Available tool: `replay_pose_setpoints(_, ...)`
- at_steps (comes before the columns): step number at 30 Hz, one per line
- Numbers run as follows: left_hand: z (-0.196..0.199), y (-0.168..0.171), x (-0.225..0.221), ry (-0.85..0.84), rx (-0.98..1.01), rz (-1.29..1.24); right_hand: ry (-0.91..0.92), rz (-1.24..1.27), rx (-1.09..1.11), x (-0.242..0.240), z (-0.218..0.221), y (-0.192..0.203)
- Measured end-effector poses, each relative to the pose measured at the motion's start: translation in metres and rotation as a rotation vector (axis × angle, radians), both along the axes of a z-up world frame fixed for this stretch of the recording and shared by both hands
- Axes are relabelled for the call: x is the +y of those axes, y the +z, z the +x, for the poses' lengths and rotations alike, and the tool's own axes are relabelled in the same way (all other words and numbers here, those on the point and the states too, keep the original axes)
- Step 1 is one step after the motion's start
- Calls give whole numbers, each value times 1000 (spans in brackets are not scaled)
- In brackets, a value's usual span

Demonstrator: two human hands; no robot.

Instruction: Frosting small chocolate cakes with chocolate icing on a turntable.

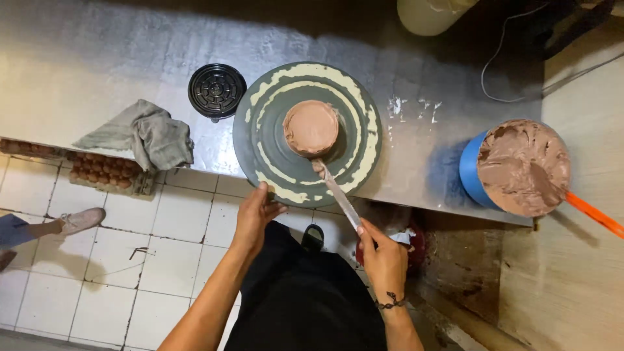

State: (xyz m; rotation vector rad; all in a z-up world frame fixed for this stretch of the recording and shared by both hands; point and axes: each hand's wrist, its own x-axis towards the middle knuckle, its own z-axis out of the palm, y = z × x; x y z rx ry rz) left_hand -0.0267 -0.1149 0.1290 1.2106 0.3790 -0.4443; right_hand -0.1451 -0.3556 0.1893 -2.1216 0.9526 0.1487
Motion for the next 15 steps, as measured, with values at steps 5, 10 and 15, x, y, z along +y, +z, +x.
replay_pose_setpoints(5,-6,12,-6,-25,2,-41,-15,257,-99,-38,-27,-27)
replay_pose_setpoints(10,-10,6,3,-50,16,-26,-247,134,-468,-108,-58,-36)
replay_pose_setpoints(15,-13,-20,3,19,50,11,-159,-836,-163,-132,-138,-64)
